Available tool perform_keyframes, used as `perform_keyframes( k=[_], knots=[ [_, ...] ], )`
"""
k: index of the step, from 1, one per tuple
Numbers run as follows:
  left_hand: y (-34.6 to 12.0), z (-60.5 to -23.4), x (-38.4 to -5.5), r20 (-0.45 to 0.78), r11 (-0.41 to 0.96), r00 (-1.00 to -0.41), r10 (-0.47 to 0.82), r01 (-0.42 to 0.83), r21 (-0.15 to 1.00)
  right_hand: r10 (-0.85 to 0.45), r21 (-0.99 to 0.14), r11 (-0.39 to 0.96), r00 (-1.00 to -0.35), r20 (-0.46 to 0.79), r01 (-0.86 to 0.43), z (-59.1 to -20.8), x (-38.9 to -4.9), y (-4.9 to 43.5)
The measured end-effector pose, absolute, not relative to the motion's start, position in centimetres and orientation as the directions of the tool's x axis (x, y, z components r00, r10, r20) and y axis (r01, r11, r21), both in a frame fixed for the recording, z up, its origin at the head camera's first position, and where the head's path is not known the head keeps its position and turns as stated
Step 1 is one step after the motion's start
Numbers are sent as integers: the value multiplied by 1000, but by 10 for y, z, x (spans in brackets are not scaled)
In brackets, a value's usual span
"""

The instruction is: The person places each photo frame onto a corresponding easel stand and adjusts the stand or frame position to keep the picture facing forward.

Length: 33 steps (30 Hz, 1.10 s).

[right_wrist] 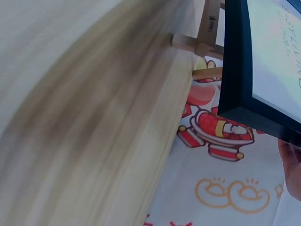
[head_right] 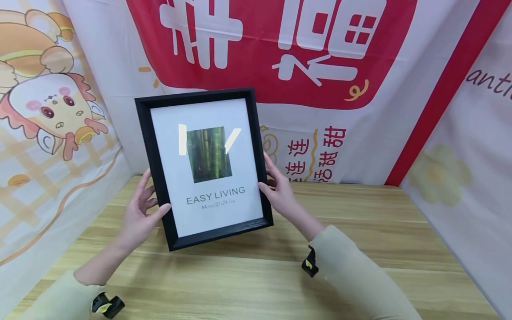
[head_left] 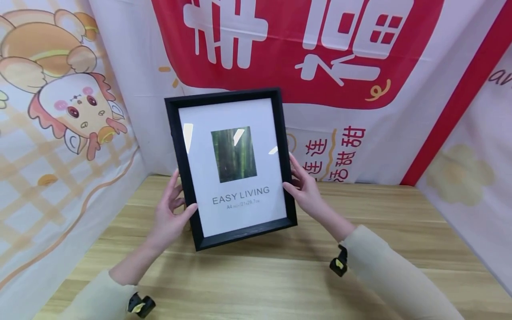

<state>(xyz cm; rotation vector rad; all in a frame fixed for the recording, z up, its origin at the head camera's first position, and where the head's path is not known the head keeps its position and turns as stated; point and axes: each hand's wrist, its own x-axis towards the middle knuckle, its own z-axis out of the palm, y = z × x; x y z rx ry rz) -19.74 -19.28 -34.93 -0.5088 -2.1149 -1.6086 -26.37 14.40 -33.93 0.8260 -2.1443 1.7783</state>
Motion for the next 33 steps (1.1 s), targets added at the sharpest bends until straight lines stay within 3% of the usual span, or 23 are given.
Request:
perform_keyframes(
  k=[7,17,33],
  knots=[
    [-214,-343,-202,561,318,-828,-25,525,789,-282,-820,107,-808,518,-563,-330,-281,115],
    [-233,-334,-217,637,429,-767,-79,551,716,-268,-805,201,-822,502,-558,-317,-298,86],
    [-262,-337,-239,600,484,-793,-107,486,728,-223,-778,271,-823,522,-566,-334,-314,49]
  ],
)
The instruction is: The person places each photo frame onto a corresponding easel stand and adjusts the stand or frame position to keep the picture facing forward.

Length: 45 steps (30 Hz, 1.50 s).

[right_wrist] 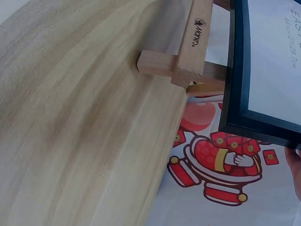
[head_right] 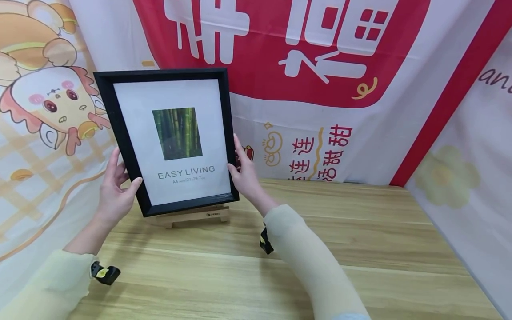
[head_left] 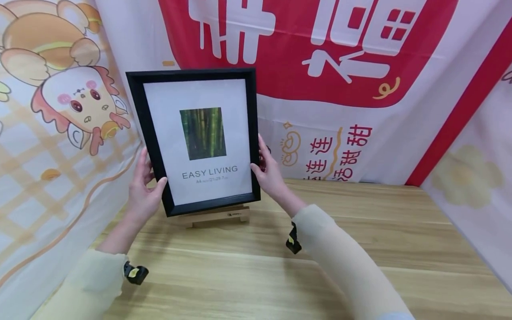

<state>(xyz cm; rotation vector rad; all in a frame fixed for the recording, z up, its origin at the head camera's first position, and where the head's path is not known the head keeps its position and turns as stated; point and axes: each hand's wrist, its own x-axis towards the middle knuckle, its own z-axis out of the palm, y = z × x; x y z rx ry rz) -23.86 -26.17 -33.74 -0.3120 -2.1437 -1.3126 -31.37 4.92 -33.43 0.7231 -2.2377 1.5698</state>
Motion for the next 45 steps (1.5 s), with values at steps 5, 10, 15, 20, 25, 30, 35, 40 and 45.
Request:
perform_keyframes(
  k=[5,10,15,20,25,30,35,40,45],
  knots=[
    [-266,-342,-245,619,486,-780,-93,507,712,-227,-776,291,-828,512,-559,-341,-315,44],
    [-270,-347,-250,627,493,-775,-85,514,702,-236,-773,269,-817,525,-575,-346,-315,42],
    [-271,-350,-254,626,505,-776,-77,511,695,-235,-781,261,-822,519,-567,-350,-317,41],
    [-269,-350,-255,619,521,-781,-84,495,695,-238,-784,255,-822,517,-566,-353,-319,41],
    [-266,-353,-258,616,494,-784,-79,506,707,-227,-792,264,-834,503,-550,-355,-320,42],
    [-268,-356,-261,594,482,-801,-73,493,724,-219,-799,275,-844,489,-534,-357,-321,42],
    [-270,-360,-266,588,478,-806,-70,490,729,-216,-800,284,-848,484,-529,-358,-323,41],
    [-269,-363,-269,572,475,-816,-82,472,742,-209,-803,299,-857,472,-515,-359,-324,41],
    [-269,-363,-270,533,481,-840,-97,430,764,-212,-817,292,-866,452,-498,-362,-325,44]
  ],
)
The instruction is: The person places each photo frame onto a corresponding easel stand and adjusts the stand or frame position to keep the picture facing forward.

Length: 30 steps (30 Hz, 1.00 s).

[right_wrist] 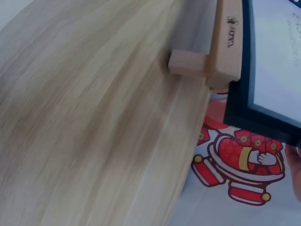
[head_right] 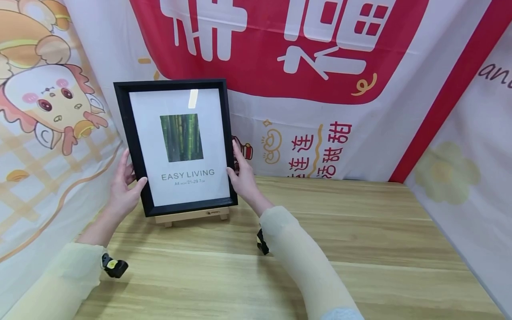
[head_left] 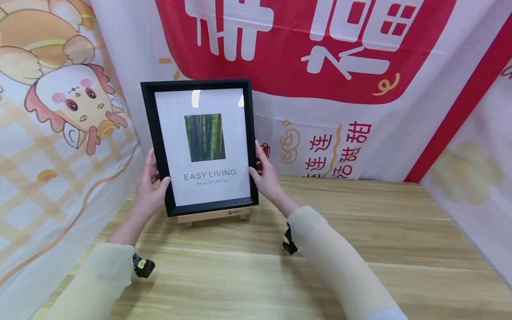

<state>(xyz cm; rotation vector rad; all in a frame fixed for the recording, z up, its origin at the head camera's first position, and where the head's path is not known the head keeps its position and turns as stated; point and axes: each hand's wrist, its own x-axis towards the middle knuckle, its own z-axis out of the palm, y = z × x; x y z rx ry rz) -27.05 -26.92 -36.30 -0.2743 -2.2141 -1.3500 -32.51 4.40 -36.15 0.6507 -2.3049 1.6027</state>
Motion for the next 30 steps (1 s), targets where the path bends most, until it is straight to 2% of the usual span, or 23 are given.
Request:
perform_keyframes(
  k=[10,18,23,30],
  knots=[
    [-278,-386,-249,415,438,-906,-83,341,832,-259,-900,210,-909,326,-382,-389,-309,69],
    [-279,-406,-230,351,331,-936,-20,325,886,-302,-901,244,-911,280,-358,-405,-287,78],
    [-278,-415,-225,281,364,-959,30,272,891,-315,-901,232,-905,287,-366,-415,-283,72],
    [-273,-425,-224,214,385,-976,32,209,899,-332,-934,221,-922,200,-282,-413,-275,62]
  ],
)
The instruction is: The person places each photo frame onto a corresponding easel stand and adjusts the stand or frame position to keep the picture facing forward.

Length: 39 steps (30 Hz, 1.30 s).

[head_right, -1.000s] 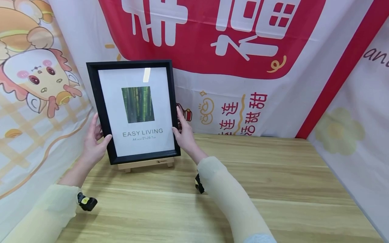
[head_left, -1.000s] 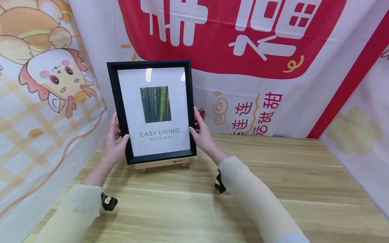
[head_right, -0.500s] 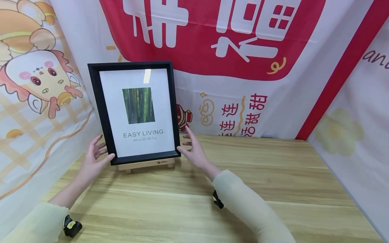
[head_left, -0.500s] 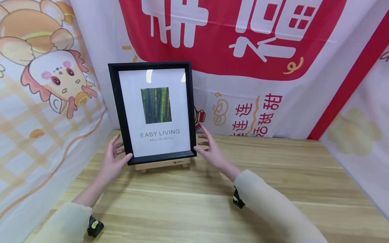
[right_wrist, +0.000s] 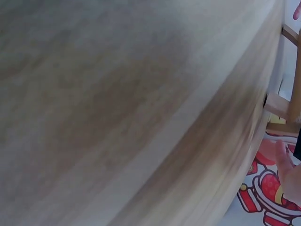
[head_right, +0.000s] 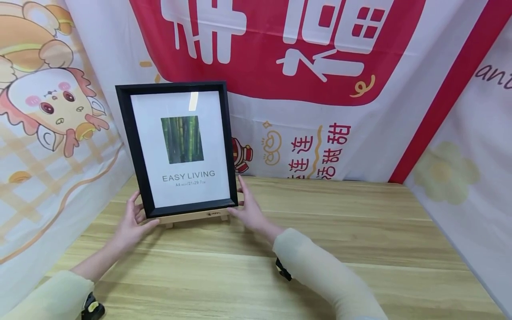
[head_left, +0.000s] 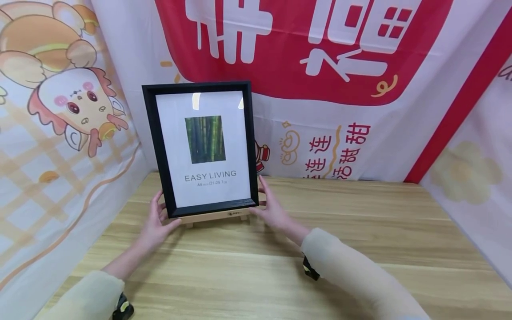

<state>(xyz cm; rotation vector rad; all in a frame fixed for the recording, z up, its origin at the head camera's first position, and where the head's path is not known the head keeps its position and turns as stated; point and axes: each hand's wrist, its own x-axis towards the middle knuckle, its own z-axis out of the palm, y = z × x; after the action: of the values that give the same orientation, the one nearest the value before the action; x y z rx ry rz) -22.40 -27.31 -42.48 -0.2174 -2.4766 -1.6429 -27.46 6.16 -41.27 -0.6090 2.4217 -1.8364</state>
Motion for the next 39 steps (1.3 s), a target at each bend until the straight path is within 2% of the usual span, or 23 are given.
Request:
perform_keyframes(
  k=[8,20,27,39],
  knots=[
    [-268,-430,-227,182,315,-983,7,174,933,-319,-930,190,-916,244,-315,-429,-282,48],
    [-261,-431,-225,168,300,-986,-1,160,940,-309,-915,170,-902,303,-365,-433,-277,51],
    [-246,-432,-224,191,294,-982,9,185,938,-273,-934,214,-936,223,-285,-434,-277,62],
    [-213,-432,-224,147,269,-988,41,153,951,-267,-960,165,-947,178,-227,-434,-270,97]
  ],
)
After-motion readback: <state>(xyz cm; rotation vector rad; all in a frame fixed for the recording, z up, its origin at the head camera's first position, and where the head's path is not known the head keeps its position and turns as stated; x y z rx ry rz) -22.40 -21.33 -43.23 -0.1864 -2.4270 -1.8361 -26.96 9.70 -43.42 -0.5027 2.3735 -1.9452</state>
